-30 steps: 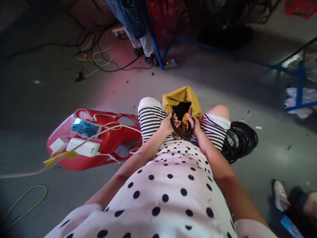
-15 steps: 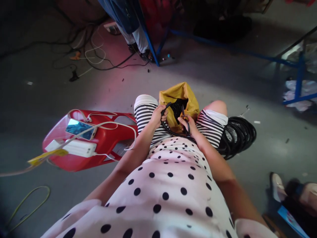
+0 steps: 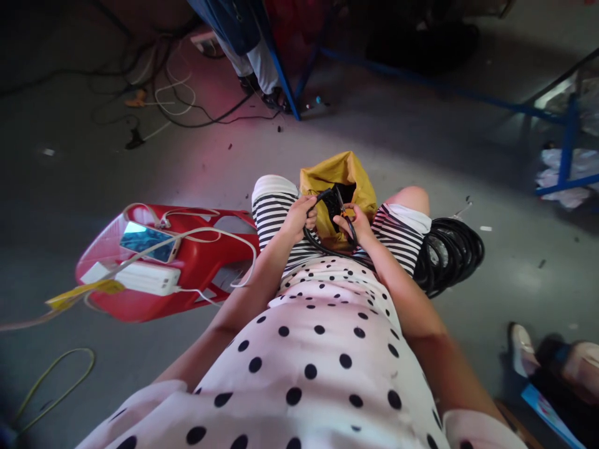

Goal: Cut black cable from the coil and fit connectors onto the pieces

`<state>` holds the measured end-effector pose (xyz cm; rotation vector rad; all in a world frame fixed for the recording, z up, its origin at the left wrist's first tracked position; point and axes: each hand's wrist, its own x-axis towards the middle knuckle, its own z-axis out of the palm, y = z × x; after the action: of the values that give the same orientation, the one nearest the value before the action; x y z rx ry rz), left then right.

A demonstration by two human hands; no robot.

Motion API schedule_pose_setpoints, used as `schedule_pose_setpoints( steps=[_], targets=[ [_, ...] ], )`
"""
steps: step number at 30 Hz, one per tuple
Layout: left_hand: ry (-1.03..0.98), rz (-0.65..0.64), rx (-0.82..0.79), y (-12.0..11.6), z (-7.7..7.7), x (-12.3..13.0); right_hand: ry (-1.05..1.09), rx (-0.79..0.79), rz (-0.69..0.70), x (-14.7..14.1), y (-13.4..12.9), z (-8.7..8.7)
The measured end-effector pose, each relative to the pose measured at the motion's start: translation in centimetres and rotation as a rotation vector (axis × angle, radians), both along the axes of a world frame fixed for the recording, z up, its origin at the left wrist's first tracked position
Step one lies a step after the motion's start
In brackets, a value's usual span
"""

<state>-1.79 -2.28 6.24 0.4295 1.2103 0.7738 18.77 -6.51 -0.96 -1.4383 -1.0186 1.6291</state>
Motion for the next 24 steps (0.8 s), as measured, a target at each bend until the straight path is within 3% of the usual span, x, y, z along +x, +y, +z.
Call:
schedule_pose_setpoints(
  steps=[5,9,16,24],
  targets=[
    [0.035,0.073,0.031,-0.1,-0.3,-0.3,0.076,0.075,0.065,0.6,1.0,1.8],
    [0.054,0.075,0.044,-0.5,-0.7,-0.7,0.071,0.074,0.149,0.6,0.4,1.9],
    [0.064,0.046,0.125,-0.6,0.9,0.1,-0.079,-0.010,0.210,0.3,-0.3,1.2],
    [0.074,-0.053,0.123,-0.8,1.8,0.8,-0.169,0.038,0.220,-0.2,0.1,2.6]
  ],
)
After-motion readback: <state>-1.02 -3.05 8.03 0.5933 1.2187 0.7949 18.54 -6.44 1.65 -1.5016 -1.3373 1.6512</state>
